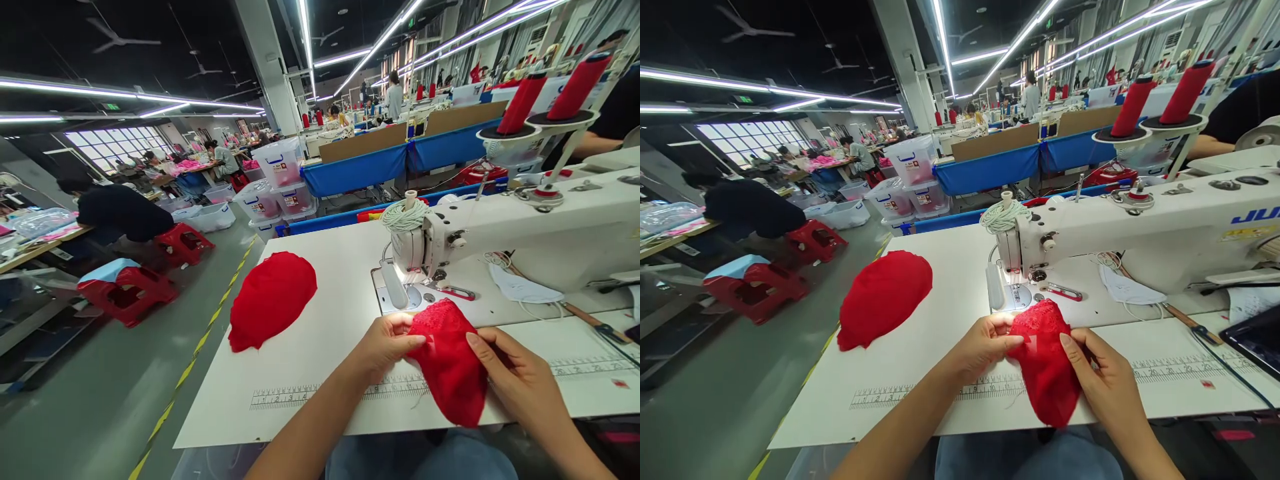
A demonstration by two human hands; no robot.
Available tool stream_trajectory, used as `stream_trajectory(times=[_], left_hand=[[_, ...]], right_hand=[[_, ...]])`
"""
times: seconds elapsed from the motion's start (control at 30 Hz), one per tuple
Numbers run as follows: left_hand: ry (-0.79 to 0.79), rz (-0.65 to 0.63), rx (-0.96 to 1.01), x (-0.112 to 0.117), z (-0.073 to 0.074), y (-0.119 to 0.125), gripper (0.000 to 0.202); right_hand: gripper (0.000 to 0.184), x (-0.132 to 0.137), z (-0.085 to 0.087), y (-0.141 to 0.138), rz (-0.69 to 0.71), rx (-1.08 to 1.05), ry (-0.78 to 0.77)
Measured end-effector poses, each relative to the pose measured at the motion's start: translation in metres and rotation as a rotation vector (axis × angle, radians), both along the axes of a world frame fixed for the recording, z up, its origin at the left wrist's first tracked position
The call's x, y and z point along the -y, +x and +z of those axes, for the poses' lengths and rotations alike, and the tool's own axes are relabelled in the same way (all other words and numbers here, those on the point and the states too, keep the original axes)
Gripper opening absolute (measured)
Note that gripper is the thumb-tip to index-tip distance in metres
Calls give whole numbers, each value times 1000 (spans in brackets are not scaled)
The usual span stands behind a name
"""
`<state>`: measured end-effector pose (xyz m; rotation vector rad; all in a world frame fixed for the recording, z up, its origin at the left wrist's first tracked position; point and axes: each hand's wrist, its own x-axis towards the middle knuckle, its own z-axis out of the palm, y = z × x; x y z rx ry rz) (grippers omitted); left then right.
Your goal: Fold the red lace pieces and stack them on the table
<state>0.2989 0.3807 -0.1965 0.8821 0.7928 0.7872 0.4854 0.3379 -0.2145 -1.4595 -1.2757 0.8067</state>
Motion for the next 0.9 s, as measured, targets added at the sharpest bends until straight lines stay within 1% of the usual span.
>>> stream_trajectory(times=[0.03, 0.17, 0.23, 0.3, 0.37, 0.43, 0.5, 0.57, 0.63, 0.7, 0.77, 0.83, 0.87, 0.9], left_hand=[[28, 6, -4, 1, 0, 2, 38], [57, 41, -18, 1, -1, 7, 39], [64, 118, -36, 2, -2, 10, 40], [78, 206, -48, 5, -1, 12, 48], [73, 236, -32, 12, 2, 12, 50], [-16, 223, 42, 22, 8, 8, 45], [-151, 246, 141, 35, 14, 3, 39], [-228, 337, 178, 50, 20, -1, 38], [-214, 427, 115, 62, 22, 0, 43], [-125, 449, 0, 69, 21, 7, 47], [38, 396, -157, 69, 17, 20, 47], [246, 298, -345, 63, 12, 39, 42], [356, 216, -446, 58, 11, 49, 40], [463, 91, -541, 53, 10, 58, 39]], right_hand=[[31, 0, 0, 0, -5, 0, 0], [28, 2, 2, 0, -12, -17, 12], [31, 5, 1, 0, -7, -16, 27], [35, 6, -1, 3, 7, -13, 41], [37, 4, -4, 10, 64, 14, 49], [36, -8, -7, 20, 136, 176, 79], [31, -28, -10, 31, 147, 426, 136], [19, -54, -11, 37, 77, 580, 178], [12, -76, -11, 39, 51, 696, 184], [12, -88, -8, 37, 37, 803, 172], [15, -88, -4, 36, 15, 886, 157], [16, -75, -1, 40, -18, 943, 134], [16, -66, -1, 46, -41, 963, 117], [17, -56, -2, 53, -71, 976, 97]])
